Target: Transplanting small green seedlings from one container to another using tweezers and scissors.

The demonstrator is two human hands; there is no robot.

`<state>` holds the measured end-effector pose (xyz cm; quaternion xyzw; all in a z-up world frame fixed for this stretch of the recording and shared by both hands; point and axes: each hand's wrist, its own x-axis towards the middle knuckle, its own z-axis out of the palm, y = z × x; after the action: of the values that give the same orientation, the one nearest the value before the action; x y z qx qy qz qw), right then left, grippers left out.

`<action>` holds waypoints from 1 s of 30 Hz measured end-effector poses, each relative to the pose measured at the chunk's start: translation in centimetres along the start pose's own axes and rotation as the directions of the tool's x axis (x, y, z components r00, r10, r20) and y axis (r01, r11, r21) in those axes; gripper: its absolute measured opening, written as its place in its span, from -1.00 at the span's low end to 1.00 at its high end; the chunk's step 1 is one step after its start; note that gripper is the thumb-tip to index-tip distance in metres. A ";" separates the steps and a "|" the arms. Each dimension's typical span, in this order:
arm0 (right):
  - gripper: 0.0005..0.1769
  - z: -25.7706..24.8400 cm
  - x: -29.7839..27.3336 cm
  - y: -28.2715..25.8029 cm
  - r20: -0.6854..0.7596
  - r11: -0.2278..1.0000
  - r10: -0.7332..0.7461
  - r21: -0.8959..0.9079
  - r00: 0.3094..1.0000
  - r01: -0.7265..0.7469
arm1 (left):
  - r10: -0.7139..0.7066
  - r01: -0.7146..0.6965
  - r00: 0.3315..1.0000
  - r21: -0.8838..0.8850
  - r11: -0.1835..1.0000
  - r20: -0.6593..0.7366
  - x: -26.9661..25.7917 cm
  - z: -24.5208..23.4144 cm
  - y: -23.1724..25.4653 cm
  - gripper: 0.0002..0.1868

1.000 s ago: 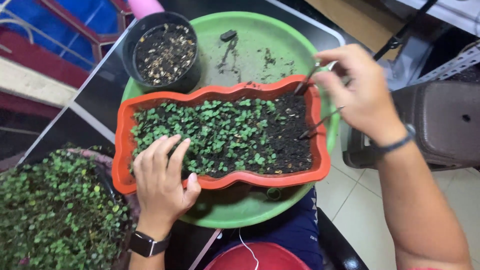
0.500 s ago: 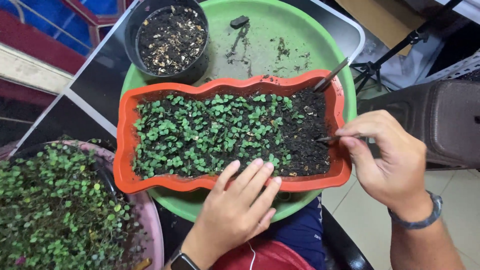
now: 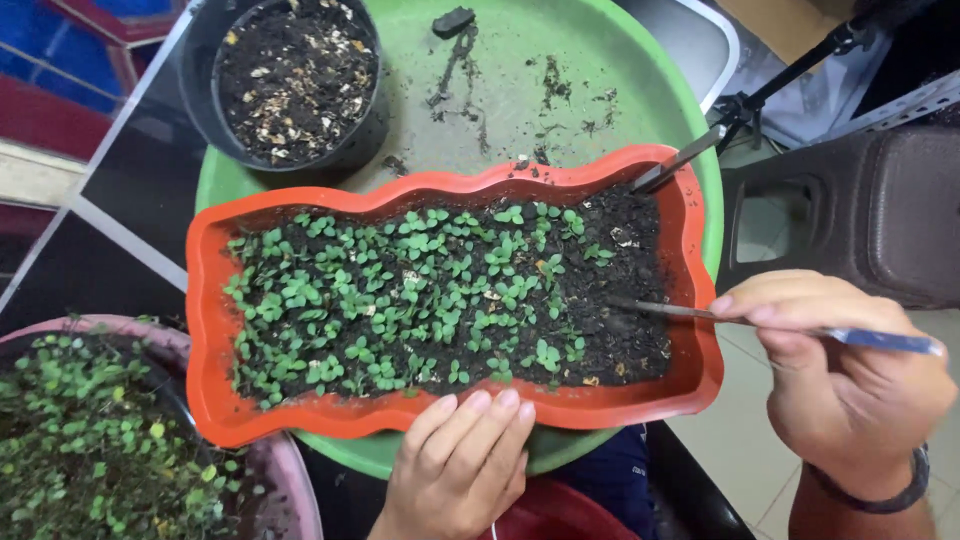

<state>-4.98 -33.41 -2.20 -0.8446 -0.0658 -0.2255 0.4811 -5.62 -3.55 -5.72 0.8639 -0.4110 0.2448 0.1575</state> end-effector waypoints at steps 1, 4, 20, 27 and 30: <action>-0.83 0.1 0.0 -0.1 0.007 1.000 0.004 0.017 1.000 -0.004 | -0.012 0.012 1.000 -0.001 1.000 -0.016 -0.3 0.3 0.0 -0.72; -0.80 0.1 0.4 0.0 0.060 0.999 -0.007 0.050 0.998 0.004 | -0.025 0.025 0.999 0.000 1.000 -0.021 -0.9 0.5 0.0 -0.73; -0.77 0.5 -1.8 -1.4 -0.078 0.926 0.237 0.319 0.968 -0.201 | -0.056 0.058 0.996 0.030 0.998 -0.066 -1.6 1.2 0.2 -0.78; -0.88 -0.8 -0.8 -0.3 0.059 0.981 0.053 0.186 0.997 -0.063 | -0.049 0.054 0.996 0.065 0.996 -0.080 -2.1 1.5 0.2 -0.82; -0.88 -0.5 -0.1 -0.4 0.165 0.947 -0.005 0.319 0.986 -0.049 | -0.053 0.058 0.997 0.083 0.995 -0.056 -2.5 1.6 0.4 -0.80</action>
<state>-5.39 -33.58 -1.74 -0.7713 -0.1316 -0.1361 0.6077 -6.78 -2.95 -8.35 0.8739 -0.3718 0.2806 0.1388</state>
